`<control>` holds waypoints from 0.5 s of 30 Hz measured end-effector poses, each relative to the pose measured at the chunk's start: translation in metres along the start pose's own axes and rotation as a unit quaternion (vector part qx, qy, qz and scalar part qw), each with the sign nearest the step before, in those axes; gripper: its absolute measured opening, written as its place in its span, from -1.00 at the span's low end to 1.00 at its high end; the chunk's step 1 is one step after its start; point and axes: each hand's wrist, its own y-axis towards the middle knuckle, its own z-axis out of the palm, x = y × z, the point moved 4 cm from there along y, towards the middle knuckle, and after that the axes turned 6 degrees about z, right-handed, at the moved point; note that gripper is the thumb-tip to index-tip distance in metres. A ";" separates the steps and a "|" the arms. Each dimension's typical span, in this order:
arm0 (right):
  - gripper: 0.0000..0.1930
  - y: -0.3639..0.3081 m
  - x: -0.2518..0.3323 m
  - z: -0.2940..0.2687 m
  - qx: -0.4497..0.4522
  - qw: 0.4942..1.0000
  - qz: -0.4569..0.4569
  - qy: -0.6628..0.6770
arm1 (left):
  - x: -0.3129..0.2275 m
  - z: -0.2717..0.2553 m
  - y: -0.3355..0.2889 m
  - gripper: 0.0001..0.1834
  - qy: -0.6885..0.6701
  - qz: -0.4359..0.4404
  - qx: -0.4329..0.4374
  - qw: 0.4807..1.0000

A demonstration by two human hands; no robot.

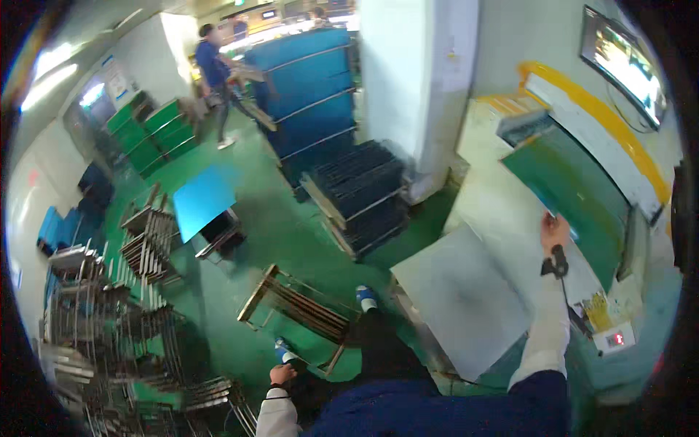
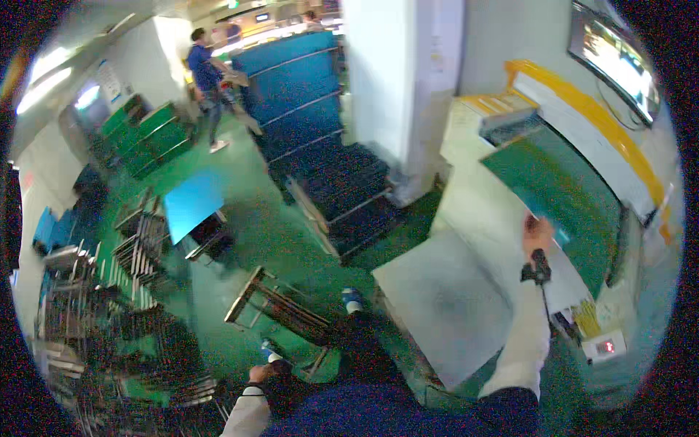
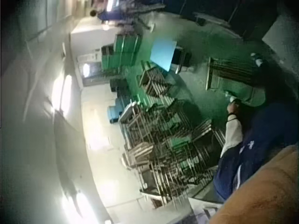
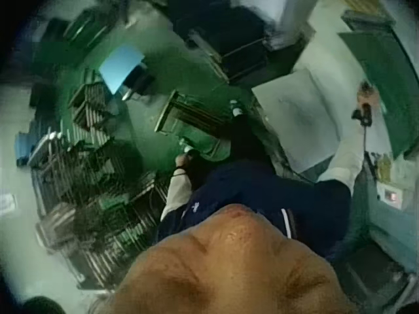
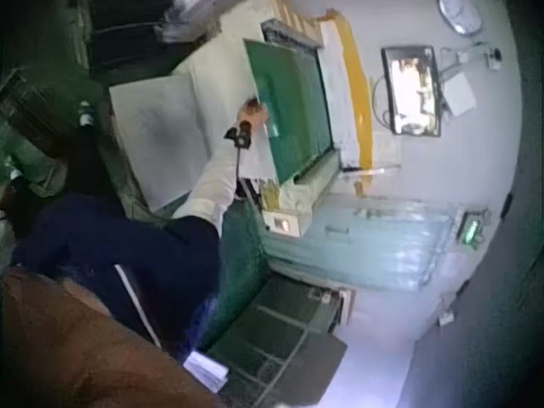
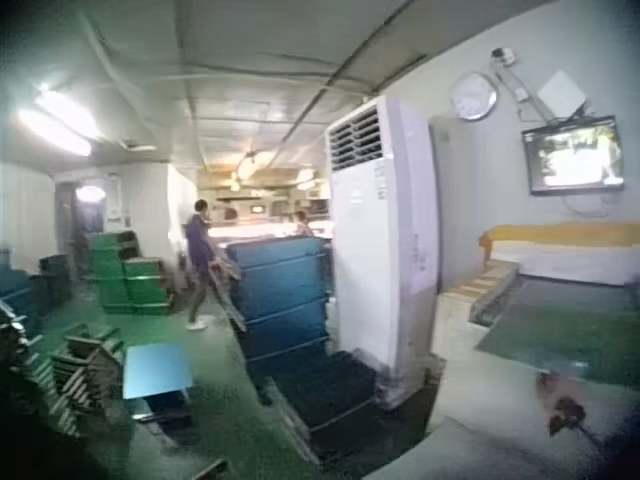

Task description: The recorder takes green circuit boards from a vertical rack and feeds them one by one into an automated processing machine.

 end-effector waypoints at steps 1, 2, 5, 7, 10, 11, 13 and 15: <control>-0.85 0.020 0.020 -0.032 -0.013 0.999 -0.015 -0.041 | -0.009 0.002 0.012 -0.71 -0.002 0.021 0.024 0.999; -0.84 -0.008 -0.018 0.018 0.001 0.998 -0.005 0.069 | 0.003 0.000 -0.012 -0.66 0.004 -0.018 -0.021 1.000; -0.80 -0.004 -0.006 0.021 -0.051 0.982 -0.037 -0.176 | 0.007 0.009 -0.009 -0.65 -0.321 -0.111 -0.105 0.935; -0.80 -0.018 -0.013 0.034 -0.102 0.986 0.073 0.115 | 0.005 0.004 -0.010 -0.68 -0.264 -0.126 -0.086 0.952; -0.74 -0.031 -0.002 0.039 -0.155 0.983 0.076 0.069 | -0.019 -0.017 -0.009 -0.78 0.060 0.011 -0.022 0.998; -0.72 -0.033 0.002 0.038 -0.153 0.983 0.073 0.066 | -0.016 -0.012 -0.003 -0.80 0.039 0.002 -0.009 0.999; -0.70 -0.035 0.000 0.043 -0.145 0.985 0.078 0.059 | -0.009 -0.009 -0.005 -0.83 -0.002 -0.028 0.009 1.000; -0.70 -0.038 0.001 0.043 -0.143 0.986 0.079 0.045 | -0.007 -0.006 -0.005 -0.84 -0.060 -0.036 0.004 0.998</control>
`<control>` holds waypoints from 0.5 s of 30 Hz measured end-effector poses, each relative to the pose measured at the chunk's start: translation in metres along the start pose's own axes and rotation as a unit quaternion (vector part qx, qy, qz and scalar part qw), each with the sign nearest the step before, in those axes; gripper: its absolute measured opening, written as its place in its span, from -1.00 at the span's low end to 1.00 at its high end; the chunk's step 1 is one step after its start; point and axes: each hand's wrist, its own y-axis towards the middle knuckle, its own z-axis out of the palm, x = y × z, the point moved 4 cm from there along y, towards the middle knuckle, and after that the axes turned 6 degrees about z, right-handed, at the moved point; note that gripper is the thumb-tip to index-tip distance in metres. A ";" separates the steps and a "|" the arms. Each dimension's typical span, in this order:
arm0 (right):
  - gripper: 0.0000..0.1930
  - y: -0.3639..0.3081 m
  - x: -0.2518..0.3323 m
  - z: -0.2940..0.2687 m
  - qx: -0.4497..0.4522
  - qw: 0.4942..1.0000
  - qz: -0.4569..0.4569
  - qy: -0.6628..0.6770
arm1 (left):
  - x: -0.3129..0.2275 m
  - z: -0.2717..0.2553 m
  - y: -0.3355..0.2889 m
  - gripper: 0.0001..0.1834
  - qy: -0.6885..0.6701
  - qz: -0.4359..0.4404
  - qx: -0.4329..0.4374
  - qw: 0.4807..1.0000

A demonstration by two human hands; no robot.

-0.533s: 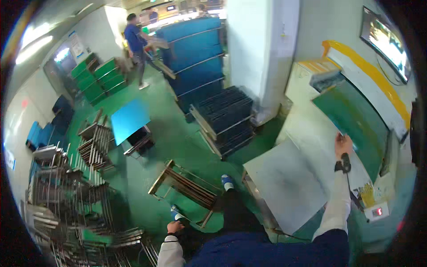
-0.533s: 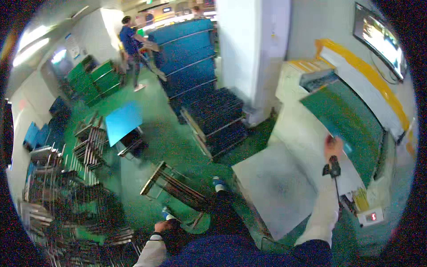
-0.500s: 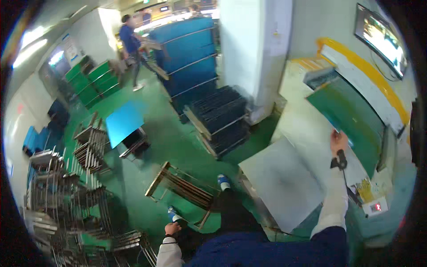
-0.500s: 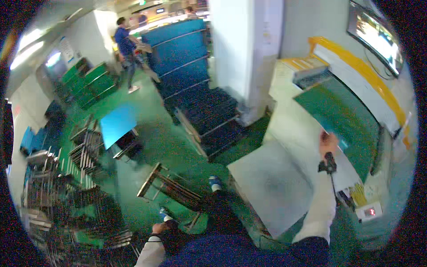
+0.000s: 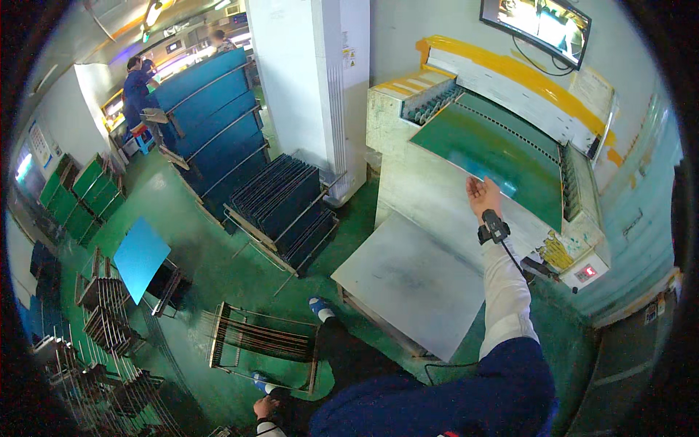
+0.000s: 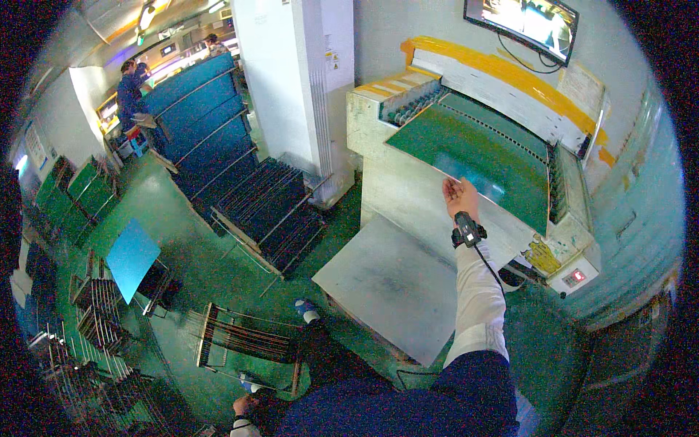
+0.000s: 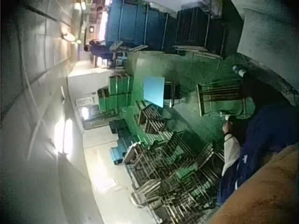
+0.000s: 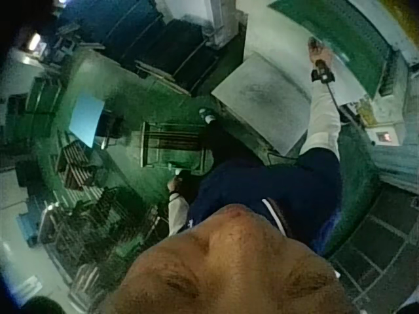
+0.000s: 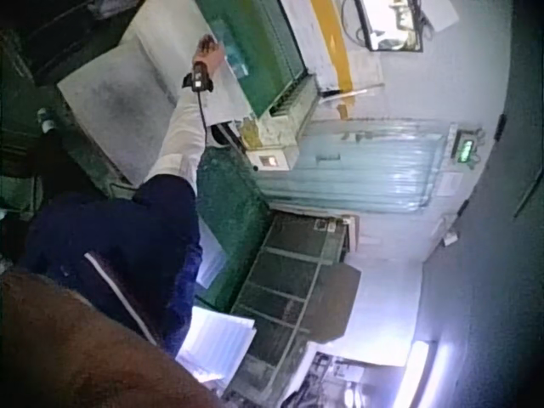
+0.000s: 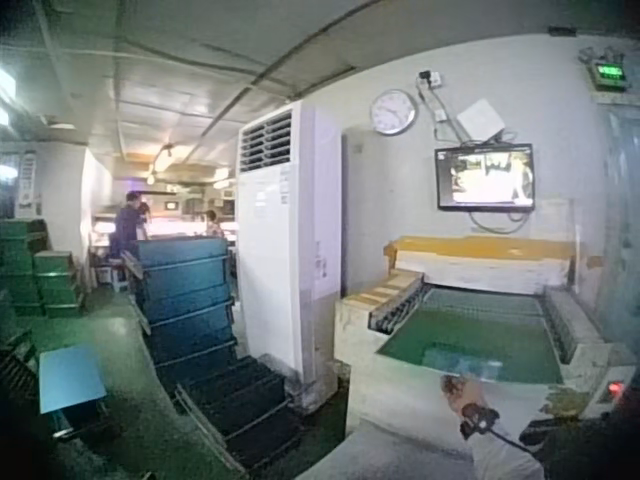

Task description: The recorder takes green circuit boards from a vertical rack and feeds them one by one into an automated processing machine.

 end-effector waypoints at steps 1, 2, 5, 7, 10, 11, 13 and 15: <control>-0.70 -0.001 0.001 -0.002 0.006 1.000 0.002 -0.009 | 0.000 0.001 0.001 -0.84 -0.029 -0.003 0.000 1.000; -0.70 -0.001 0.003 -0.004 0.012 1.000 0.003 -0.018 | 0.001 0.001 0.003 -0.85 -0.081 -0.014 -0.008 0.997; -0.69 0.015 0.008 -0.005 0.035 0.999 0.001 -0.041 | 0.037 0.024 0.011 -0.86 -0.237 -0.053 -0.041 0.969; -0.69 0.019 0.006 -0.001 0.036 0.998 0.002 -0.048 | 0.044 0.026 0.011 -0.86 -0.242 -0.056 -0.052 0.967; -0.71 0.024 0.008 0.000 0.018 0.999 0.003 -0.048 | 0.032 0.020 0.010 -0.84 0.085 0.025 -0.020 0.996; -0.72 0.027 0.010 -0.002 0.015 0.999 0.000 -0.045 | 0.028 0.018 0.011 -0.81 0.102 0.033 -0.025 0.994; -0.73 0.039 0.011 -0.008 0.012 0.999 -0.003 -0.036 | 0.024 0.017 0.010 -0.76 0.134 0.043 -0.035 0.989; -0.75 0.051 0.011 -0.015 0.016 1.000 0.000 -0.026 | 0.019 0.018 0.009 -0.72 0.146 0.024 -0.033 0.988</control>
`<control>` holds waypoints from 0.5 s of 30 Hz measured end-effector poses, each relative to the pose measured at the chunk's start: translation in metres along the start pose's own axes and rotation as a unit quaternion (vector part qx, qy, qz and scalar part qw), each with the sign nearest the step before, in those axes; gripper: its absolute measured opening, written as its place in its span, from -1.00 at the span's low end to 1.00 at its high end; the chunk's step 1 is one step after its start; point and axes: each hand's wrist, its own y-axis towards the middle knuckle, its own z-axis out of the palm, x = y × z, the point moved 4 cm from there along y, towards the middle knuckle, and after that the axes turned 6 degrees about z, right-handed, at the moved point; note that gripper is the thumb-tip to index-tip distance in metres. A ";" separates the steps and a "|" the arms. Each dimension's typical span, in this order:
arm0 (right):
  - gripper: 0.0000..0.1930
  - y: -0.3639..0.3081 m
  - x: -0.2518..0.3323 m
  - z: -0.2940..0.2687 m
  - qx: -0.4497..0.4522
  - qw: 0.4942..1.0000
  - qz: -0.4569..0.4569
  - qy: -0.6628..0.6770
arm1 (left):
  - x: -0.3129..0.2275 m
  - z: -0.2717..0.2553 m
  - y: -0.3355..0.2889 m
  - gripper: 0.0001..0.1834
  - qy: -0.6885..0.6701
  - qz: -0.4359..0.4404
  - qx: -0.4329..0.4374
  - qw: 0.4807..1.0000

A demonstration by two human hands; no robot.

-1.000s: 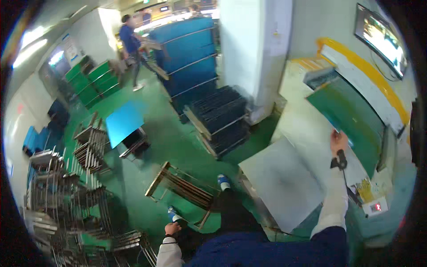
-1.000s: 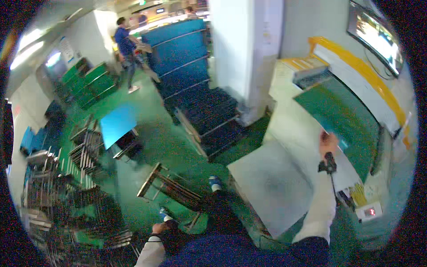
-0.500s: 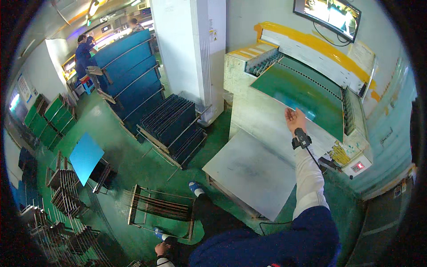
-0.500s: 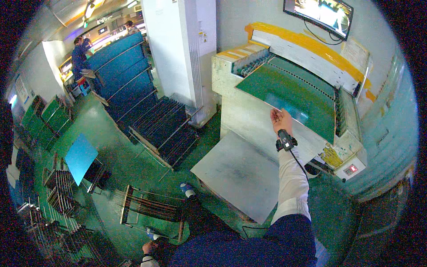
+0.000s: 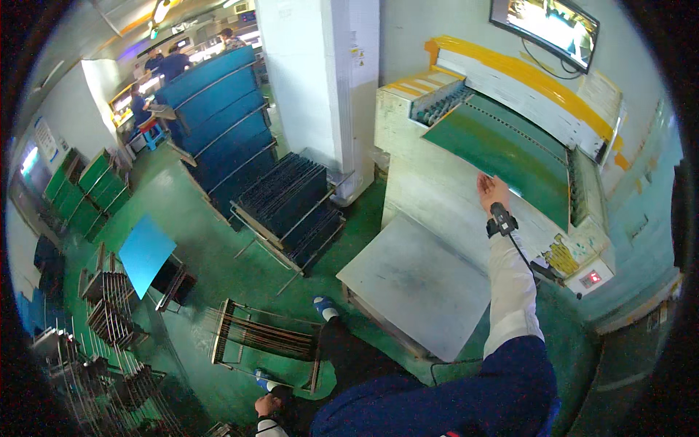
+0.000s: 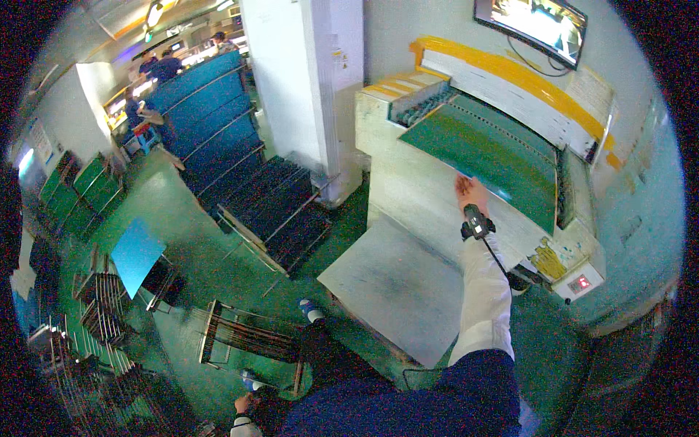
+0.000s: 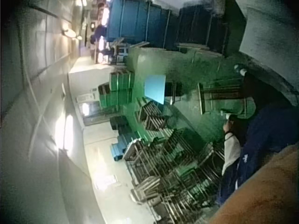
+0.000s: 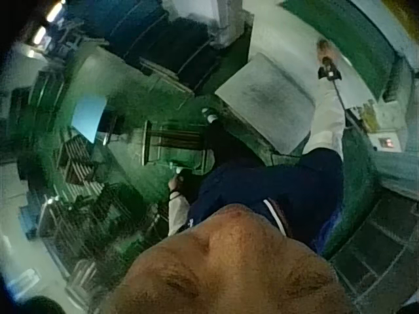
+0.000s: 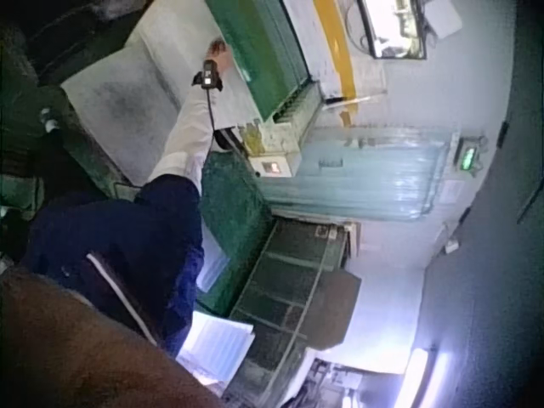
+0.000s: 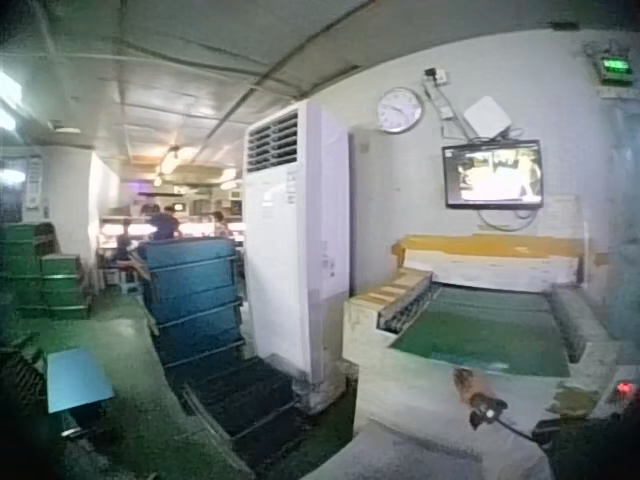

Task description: The recorder takes green circuit boards from a vertical rack and feeds them one by one into an automated processing machine.

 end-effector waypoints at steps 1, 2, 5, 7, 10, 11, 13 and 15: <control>-0.76 0.005 -0.006 0.001 0.011 1.000 0.003 0.000 | 0.000 0.000 -0.005 -0.70 0.005 -0.017 0.000 1.000; -0.78 0.006 -0.006 0.000 0.029 0.999 -0.005 -0.015 | 0.000 -0.001 -0.008 -0.71 -0.016 -0.014 -0.011 1.000; -0.81 0.008 0.008 -0.003 0.109 0.987 -0.057 -0.106 | 0.013 0.007 -0.003 -0.75 -0.046 -0.001 -0.060 0.997; -0.80 0.009 0.015 -0.009 0.080 0.993 -0.028 -0.080 | 0.018 0.018 0.002 -0.80 -0.023 0.034 -0.098 0.994; -0.76 0.019 0.011 -0.009 0.071 0.996 -0.035 -0.048 | 0.018 0.020 -0.009 -0.87 -0.444 -0.131 -0.148 0.874; -0.75 0.029 0.021 -0.022 0.086 0.994 -0.047 -0.045 | 0.008 0.013 -0.002 -0.89 -0.515 -0.169 -0.152 0.826; -0.73 0.040 0.021 -0.033 0.072 0.996 -0.033 -0.033 | -0.011 -0.008 -0.006 -0.91 -0.604 -0.248 -0.164 0.739; -0.69 0.041 0.014 -0.027 0.019 1.000 0.014 -0.021 | -0.008 -0.005 -0.018 -0.91 -0.665 -0.313 -0.163 0.658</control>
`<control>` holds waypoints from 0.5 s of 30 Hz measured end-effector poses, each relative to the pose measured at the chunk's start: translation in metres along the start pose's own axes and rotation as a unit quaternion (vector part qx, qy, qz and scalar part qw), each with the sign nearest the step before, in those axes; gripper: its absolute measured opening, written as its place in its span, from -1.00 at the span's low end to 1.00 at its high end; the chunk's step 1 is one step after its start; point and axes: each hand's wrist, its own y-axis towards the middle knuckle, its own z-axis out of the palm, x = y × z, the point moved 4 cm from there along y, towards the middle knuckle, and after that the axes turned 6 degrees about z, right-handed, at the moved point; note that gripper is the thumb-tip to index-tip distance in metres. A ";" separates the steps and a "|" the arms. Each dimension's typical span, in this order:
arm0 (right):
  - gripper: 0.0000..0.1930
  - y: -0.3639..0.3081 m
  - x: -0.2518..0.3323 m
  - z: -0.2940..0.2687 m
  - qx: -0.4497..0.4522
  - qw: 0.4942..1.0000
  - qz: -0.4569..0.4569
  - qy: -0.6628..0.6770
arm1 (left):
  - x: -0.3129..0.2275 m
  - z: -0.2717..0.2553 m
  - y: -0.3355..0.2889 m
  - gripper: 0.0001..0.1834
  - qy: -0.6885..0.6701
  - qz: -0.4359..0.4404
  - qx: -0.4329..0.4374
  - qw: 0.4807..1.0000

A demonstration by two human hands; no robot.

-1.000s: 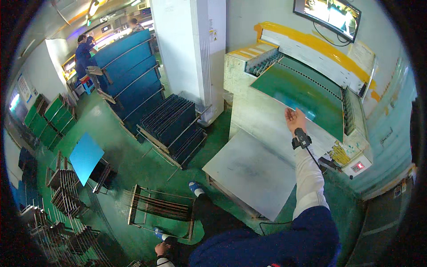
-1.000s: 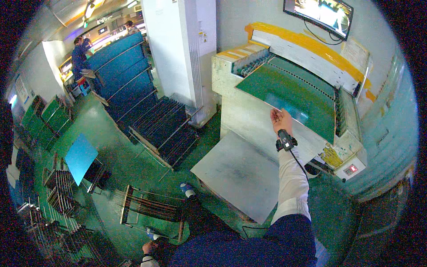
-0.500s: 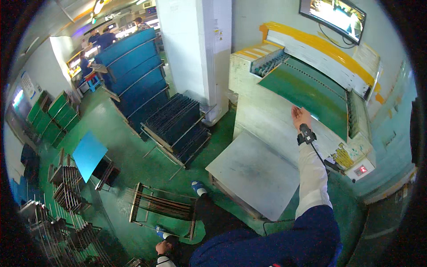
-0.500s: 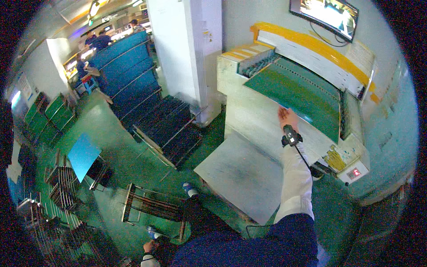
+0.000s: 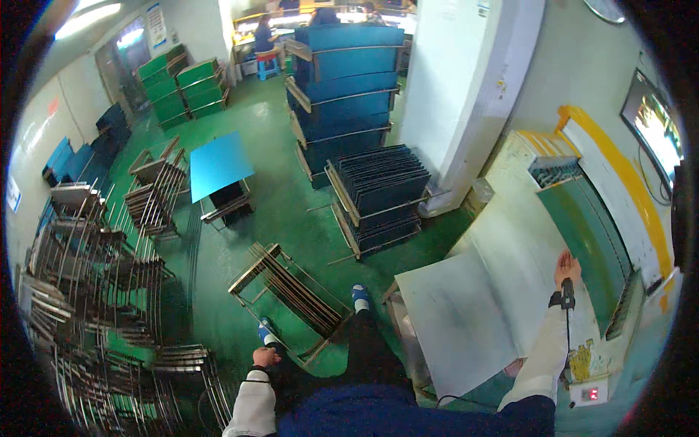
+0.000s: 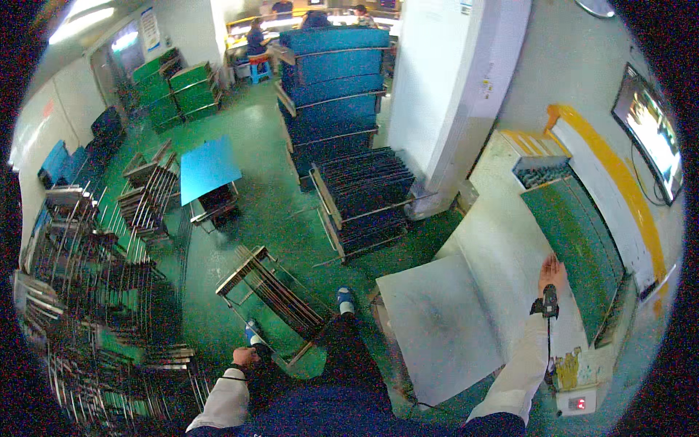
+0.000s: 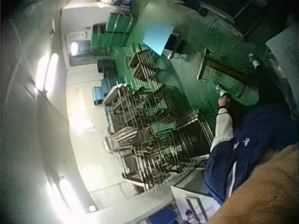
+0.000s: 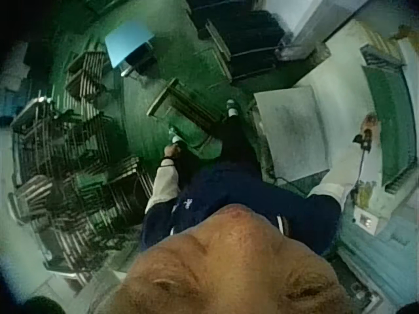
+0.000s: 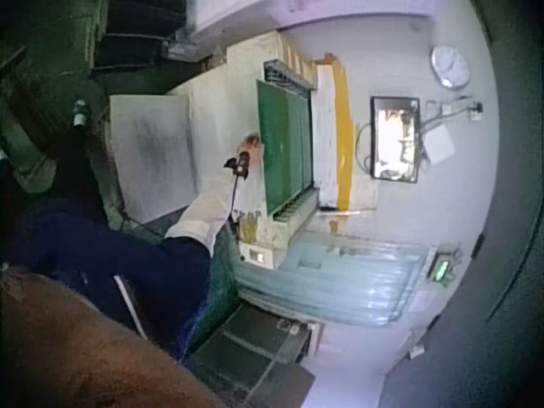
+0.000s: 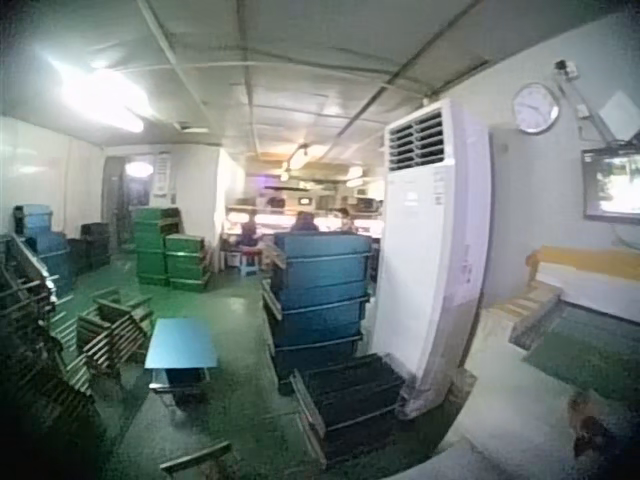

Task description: The recorder takes green circuit boards from a vertical rack and feeds them one by one into an automated processing machine.

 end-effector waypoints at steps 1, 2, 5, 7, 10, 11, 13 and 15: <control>-0.67 -0.001 -0.004 0.004 0.001 1.000 -0.005 0.001 | 0.009 -0.002 0.008 -0.91 -0.049 -0.043 -0.006 0.998; -0.65 -0.004 -0.009 0.006 0.001 1.000 -0.011 0.001 | 0.016 -0.002 0.015 -0.91 -0.046 -0.041 -0.003 0.998; -0.58 -0.014 -0.036 0.020 0.006 1.000 0.018 0.009 | 0.032 -0.009 0.034 -0.89 -0.031 -0.035 0.002 0.999; -0.55 -0.017 -0.054 0.021 0.022 0.998 0.053 -0.018 | 0.039 -0.014 0.037 -0.88 -0.020 -0.034 0.007 0.999; -0.59 -0.015 -0.084 0.015 0.016 0.994 0.096 -0.052 | 0.017 -0.007 0.017 -0.81 0.075 -0.001 -0.003 0.997; -0.63 -0.009 -0.094 0.017 0.072 0.988 0.124 -0.064 | 0.016 -0.012 0.032 -0.78 0.214 0.106 0.020 0.971; -0.64 -0.014 -0.128 0.024 0.074 0.983 0.141 -0.087 | 0.035 -0.016 0.040 -0.73 0.239 0.119 0.032 0.963; -0.64 -0.048 -0.186 0.057 0.031 0.979 0.186 -0.079 | 0.030 -0.028 0.037 -0.72 0.243 0.100 0.020 0.965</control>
